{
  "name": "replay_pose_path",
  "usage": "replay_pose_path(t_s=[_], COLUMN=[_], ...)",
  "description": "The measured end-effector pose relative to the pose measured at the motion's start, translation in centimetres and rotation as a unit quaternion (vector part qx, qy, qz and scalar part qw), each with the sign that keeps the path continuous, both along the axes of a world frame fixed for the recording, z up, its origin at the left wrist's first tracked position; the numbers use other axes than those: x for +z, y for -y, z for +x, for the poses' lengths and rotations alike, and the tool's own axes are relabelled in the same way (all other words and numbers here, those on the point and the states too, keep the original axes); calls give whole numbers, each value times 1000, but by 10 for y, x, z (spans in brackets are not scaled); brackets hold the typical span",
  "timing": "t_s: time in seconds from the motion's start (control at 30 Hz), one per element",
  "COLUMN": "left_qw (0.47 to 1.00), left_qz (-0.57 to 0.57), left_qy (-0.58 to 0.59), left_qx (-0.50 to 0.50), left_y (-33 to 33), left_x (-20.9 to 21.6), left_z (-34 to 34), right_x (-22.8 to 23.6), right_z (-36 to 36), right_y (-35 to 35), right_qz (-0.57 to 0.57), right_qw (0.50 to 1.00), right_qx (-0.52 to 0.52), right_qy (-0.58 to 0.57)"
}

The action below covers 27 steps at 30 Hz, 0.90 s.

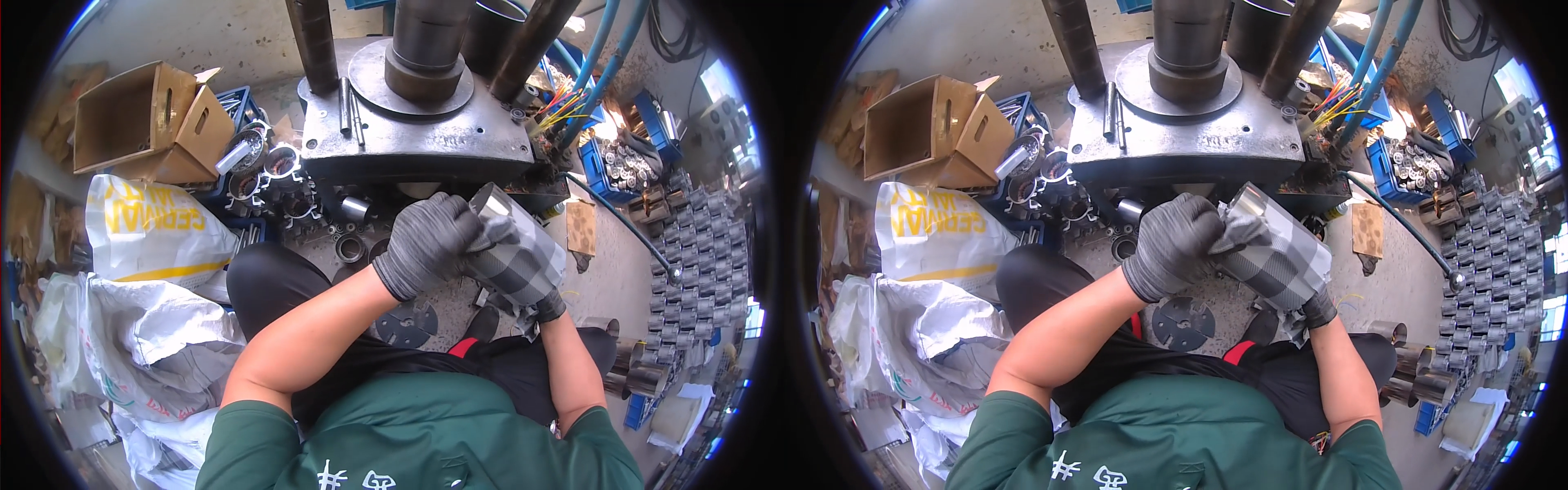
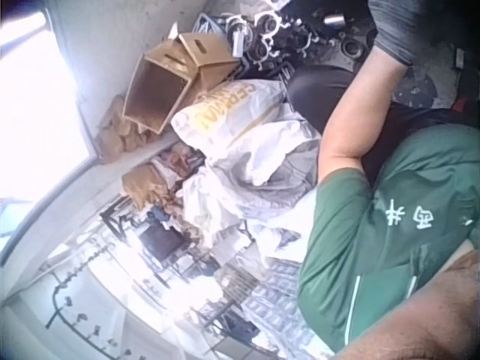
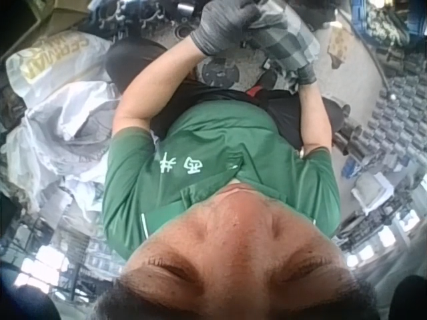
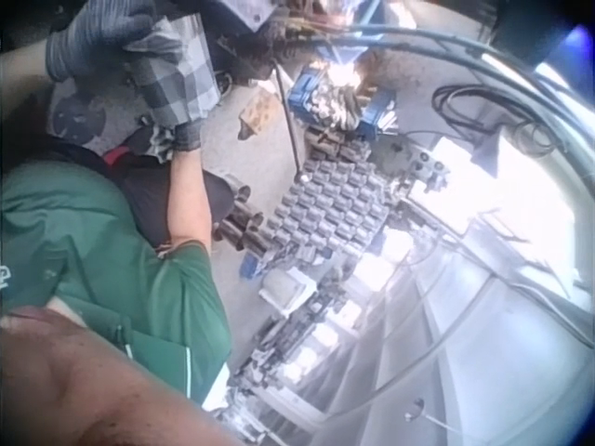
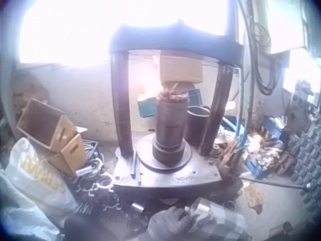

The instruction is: Insert a copper wire stator into a metal cylinder housing using a hydraulic press.

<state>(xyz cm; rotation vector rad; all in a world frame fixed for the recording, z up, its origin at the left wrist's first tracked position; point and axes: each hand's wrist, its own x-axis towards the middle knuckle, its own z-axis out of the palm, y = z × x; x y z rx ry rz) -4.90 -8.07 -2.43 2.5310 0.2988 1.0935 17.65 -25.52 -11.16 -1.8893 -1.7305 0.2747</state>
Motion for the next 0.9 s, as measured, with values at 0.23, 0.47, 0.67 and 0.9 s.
replay_pose_path(t_s=[0.23,0.47,0.67,0.9], left_qw=[986,814,599,401], left_qz=[-131,-581,-776,-852], left_qy=[102,-7,-15,66], left_qx=[-25,-7,-197,-329], left_y=[-1,-31,-16,2], left_x=[-19,-47,-31,-26], left_z=[-8,15,16,15], right_x=[12,51,49,51], right_z=[8,31,27,22], right_y=[9,35,28,27], right_qz=[7,34,17,10], right_qw=[997,983,987,986], right_qx=[-39,-114,-106,-112], right_qy=[-65,-137,-120,-120])
